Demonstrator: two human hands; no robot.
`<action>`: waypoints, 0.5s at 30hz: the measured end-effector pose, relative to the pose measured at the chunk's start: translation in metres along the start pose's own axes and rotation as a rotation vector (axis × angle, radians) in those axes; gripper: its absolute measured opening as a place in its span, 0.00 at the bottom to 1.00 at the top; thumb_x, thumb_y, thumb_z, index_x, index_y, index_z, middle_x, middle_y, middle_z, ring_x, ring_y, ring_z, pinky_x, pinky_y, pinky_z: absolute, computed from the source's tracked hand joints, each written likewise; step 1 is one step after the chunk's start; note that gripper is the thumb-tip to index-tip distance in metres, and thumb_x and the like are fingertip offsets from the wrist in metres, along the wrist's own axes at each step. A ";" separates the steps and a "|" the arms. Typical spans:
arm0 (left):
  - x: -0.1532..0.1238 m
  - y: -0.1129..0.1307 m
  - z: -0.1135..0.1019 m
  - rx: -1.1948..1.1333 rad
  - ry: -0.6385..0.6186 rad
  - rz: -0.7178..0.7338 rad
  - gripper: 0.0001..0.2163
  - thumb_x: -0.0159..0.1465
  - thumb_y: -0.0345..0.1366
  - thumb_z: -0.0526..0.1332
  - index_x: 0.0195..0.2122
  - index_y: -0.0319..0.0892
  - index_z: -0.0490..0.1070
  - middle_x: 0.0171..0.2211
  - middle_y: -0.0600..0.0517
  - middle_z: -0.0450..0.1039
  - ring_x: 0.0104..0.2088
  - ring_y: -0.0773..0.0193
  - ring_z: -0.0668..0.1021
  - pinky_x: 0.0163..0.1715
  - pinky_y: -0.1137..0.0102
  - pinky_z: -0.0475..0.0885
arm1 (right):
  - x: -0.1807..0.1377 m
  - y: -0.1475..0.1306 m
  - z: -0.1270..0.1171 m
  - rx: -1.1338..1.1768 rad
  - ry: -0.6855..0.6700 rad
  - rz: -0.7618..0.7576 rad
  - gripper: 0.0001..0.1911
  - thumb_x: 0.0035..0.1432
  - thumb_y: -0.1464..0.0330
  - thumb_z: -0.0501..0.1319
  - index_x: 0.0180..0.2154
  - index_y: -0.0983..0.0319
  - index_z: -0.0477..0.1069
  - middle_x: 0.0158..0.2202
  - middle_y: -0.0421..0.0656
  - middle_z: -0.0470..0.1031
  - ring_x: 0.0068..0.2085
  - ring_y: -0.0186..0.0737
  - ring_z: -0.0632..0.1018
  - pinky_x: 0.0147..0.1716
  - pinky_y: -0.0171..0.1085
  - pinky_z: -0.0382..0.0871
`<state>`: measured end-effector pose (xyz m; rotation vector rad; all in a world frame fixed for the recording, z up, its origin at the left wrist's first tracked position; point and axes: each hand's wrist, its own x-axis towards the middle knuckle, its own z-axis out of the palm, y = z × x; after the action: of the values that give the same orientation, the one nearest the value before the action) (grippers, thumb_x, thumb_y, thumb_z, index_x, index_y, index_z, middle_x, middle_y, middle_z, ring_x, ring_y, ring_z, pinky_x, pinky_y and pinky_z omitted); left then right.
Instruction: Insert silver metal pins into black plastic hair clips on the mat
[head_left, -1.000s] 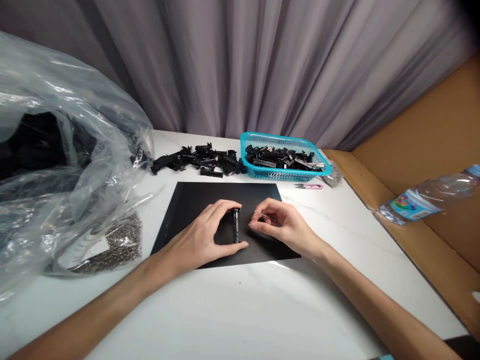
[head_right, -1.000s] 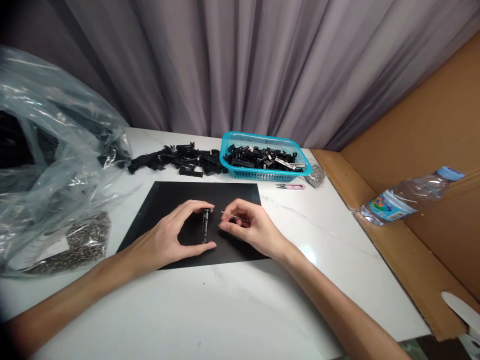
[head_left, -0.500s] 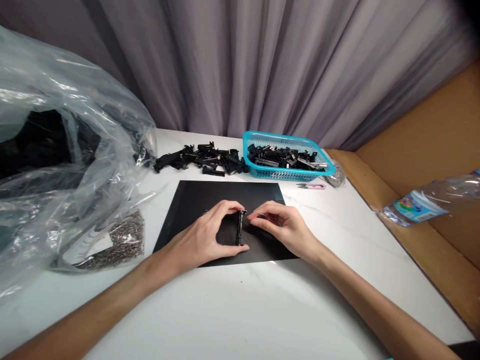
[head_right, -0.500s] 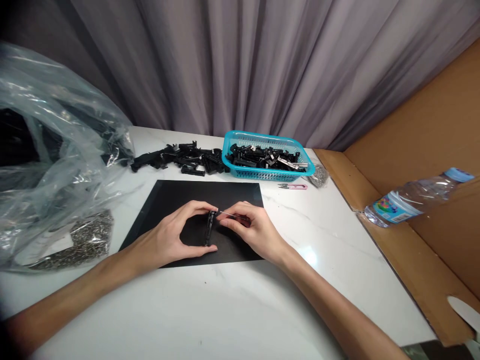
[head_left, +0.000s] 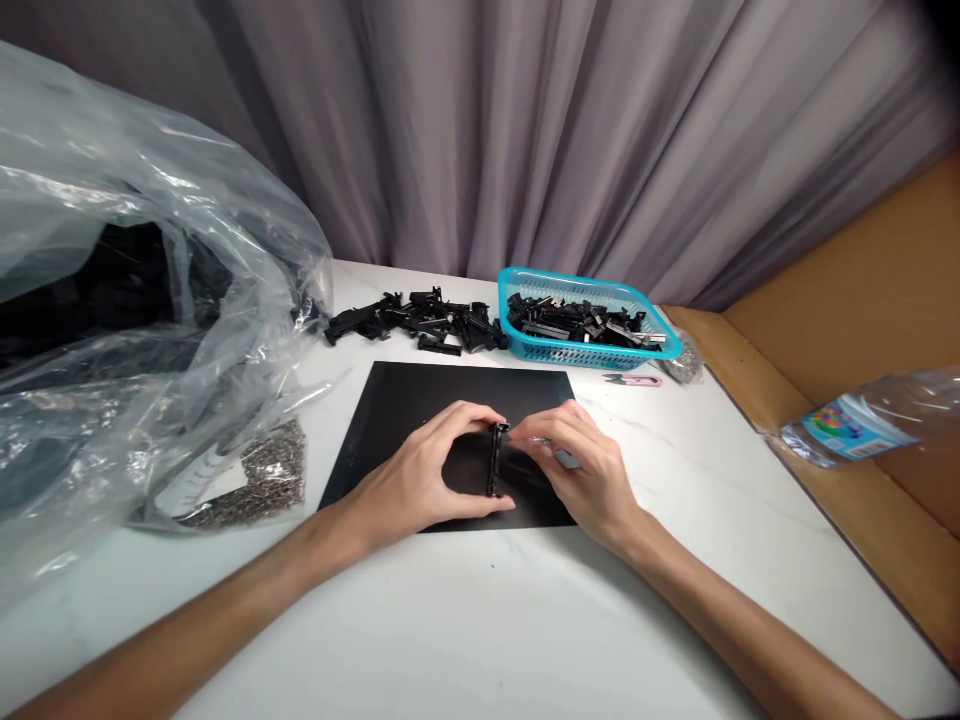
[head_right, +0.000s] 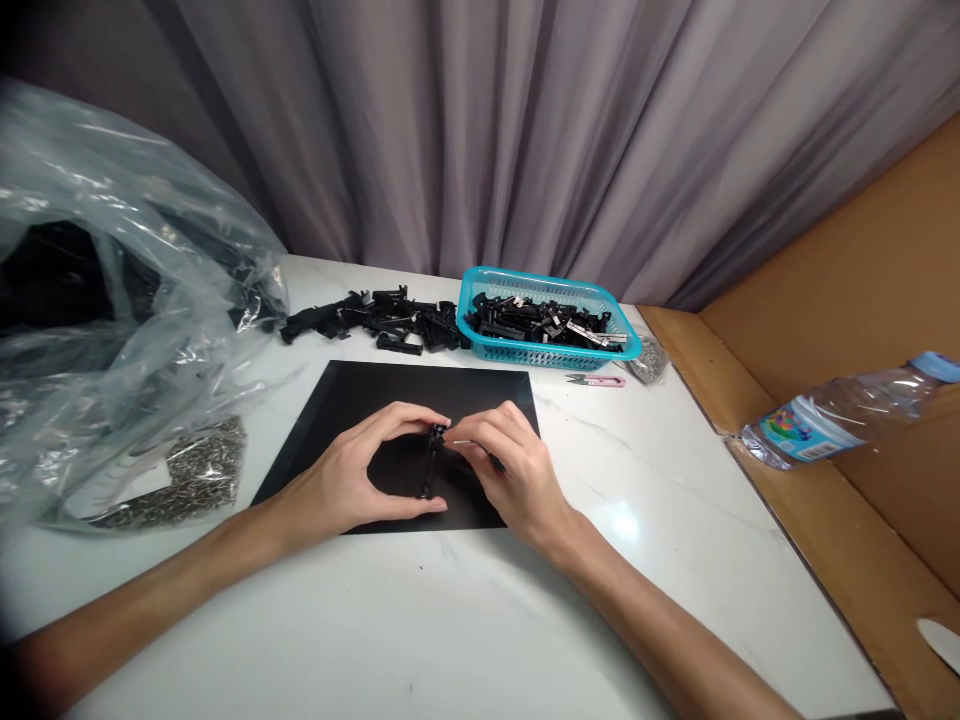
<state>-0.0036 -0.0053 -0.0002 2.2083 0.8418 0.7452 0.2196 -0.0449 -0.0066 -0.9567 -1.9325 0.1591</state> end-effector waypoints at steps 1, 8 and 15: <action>-0.001 0.001 0.001 -0.001 0.007 0.009 0.31 0.56 0.49 0.75 0.59 0.50 0.67 0.56 0.49 0.73 0.57 0.52 0.79 0.63 0.57 0.75 | 0.000 0.000 0.000 -0.034 0.015 0.001 0.11 0.70 0.78 0.58 0.41 0.57 0.75 0.39 0.43 0.82 0.36 0.41 0.78 0.36 0.43 0.69; -0.004 0.002 0.004 0.066 0.018 0.085 0.30 0.59 0.48 0.74 0.59 0.50 0.65 0.57 0.49 0.72 0.57 0.52 0.78 0.61 0.57 0.75 | 0.002 -0.003 0.002 -0.098 0.118 0.038 0.05 0.67 0.72 0.66 0.39 0.56 0.77 0.36 0.42 0.78 0.35 0.42 0.76 0.37 0.45 0.67; -0.004 0.002 0.006 0.139 0.046 0.120 0.30 0.60 0.47 0.73 0.58 0.50 0.62 0.57 0.49 0.72 0.56 0.54 0.79 0.59 0.58 0.76 | 0.000 -0.004 0.008 -0.085 0.147 0.040 0.05 0.67 0.72 0.65 0.40 0.56 0.77 0.35 0.42 0.76 0.35 0.42 0.75 0.37 0.45 0.68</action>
<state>-0.0020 -0.0114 -0.0037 2.3905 0.8109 0.8196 0.2107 -0.0456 -0.0086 -1.0350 -1.7982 0.0286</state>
